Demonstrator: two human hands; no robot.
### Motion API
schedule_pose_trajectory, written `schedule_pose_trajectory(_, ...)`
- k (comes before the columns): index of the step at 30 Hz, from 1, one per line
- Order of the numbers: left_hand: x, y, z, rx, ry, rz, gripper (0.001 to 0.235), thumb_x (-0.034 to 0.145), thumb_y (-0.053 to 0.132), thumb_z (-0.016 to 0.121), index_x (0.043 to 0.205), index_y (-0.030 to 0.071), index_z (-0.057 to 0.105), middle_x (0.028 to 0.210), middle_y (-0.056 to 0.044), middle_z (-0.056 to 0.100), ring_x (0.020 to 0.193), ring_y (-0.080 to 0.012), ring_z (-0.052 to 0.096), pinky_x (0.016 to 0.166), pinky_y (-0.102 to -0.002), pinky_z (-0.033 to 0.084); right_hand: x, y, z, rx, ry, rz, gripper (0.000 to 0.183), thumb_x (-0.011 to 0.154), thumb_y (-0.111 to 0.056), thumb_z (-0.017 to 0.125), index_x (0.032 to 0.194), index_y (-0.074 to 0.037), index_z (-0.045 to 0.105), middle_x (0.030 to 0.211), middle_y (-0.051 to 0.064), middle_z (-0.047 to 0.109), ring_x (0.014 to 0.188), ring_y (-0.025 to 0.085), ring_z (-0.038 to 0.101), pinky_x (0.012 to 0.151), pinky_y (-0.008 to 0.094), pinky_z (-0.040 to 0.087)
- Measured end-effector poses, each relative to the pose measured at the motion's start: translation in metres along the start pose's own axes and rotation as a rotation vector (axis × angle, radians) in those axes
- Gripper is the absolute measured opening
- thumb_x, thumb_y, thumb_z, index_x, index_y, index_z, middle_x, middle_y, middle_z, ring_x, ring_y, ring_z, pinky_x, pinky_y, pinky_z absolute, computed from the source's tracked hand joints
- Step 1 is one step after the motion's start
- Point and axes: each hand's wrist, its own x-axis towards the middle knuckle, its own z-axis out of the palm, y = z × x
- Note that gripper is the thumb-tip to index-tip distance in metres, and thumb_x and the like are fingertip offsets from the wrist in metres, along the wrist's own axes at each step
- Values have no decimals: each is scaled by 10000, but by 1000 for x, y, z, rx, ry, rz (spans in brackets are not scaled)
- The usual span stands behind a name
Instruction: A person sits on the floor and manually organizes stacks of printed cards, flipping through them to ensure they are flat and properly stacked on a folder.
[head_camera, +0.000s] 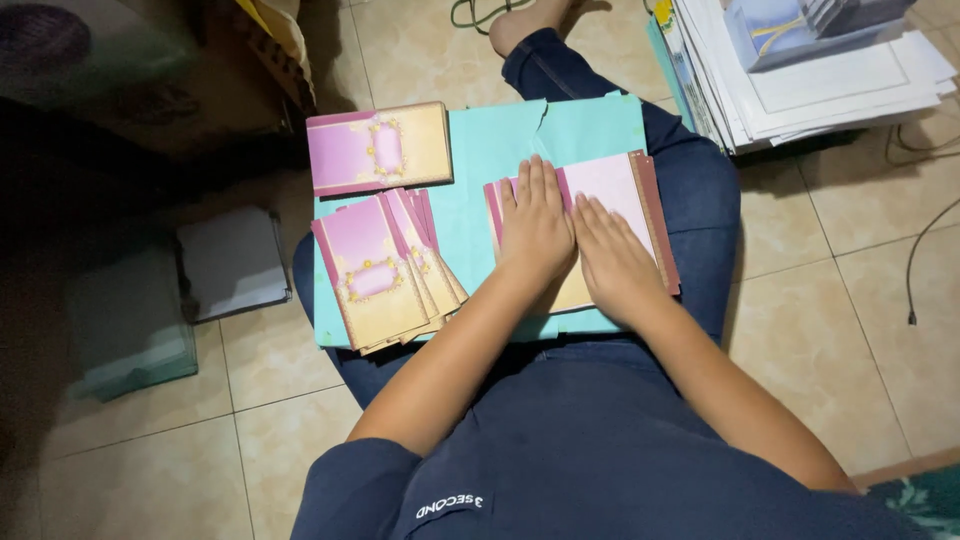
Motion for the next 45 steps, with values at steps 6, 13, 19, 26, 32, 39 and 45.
schedule_pose_trajectory(6,-5,0,-19,-17,-12,28,621,1026,217,227,1610,7,199,1679,-217,192,1566,-376,137,1239,-568,87,-30,-13,-7,30,60,-25,545,1035,-112,375,1567,5,358,1650,188,331,1515,329,313,1231,467,206)
schedule_pose_trajectory(13,-5,0,-23,-29,-16,32,613,1027,238,227,1611,50,224,1679,-188,213,1561,-352,159,1242,-551,99,37,15,-7,9,31,-31,540,1053,-140,376,1568,22,354,1646,203,335,1528,338,296,1242,468,183)
schedule_pose_trajectory(19,-4,-3,-18,-30,-3,22,623,1019,229,236,1601,8,224,1679,-190,217,1565,-337,164,1250,-541,114,-22,5,-3,8,-9,-95,566,1039,-154,358,1598,-67,332,1662,126,330,1518,298,317,1227,463,222)
schedule_pose_trajectory(26,-6,-3,-18,-19,23,38,625,1017,224,245,1599,-4,231,1674,-192,230,1557,-344,181,1245,-547,122,23,17,0,34,-6,-76,543,1038,-118,363,1576,-42,380,1629,159,384,1503,321,346,1220,494,238)
schedule_pose_trajectory(32,-4,-5,-17,-28,19,23,631,1006,222,241,1601,9,234,1676,-177,229,1560,-326,173,1248,-536,120,40,16,-9,50,14,-86,574,1020,-107,374,1589,-34,346,1649,160,349,1516,321,321,1229,493,222)
schedule_pose_trajectory(39,-5,-4,-14,-21,41,32,627,1009,212,255,1598,-3,247,1674,-185,246,1561,-332,187,1249,-539,125,-38,-8,-9,63,-45,-47,574,1027,-112,352,1593,-22,313,1661,184,301,1510,344,304,1220,493,205)
schedule_pose_trajectory(45,-5,-3,-16,-33,35,26,626,1019,220,245,1604,-2,222,1682,-190,217,1567,-338,162,1253,-549,109,41,17,-3,46,-26,-19,545,1038,-120,348,1562,30,366,1638,221,340,1515,362,310,1224,502,206)
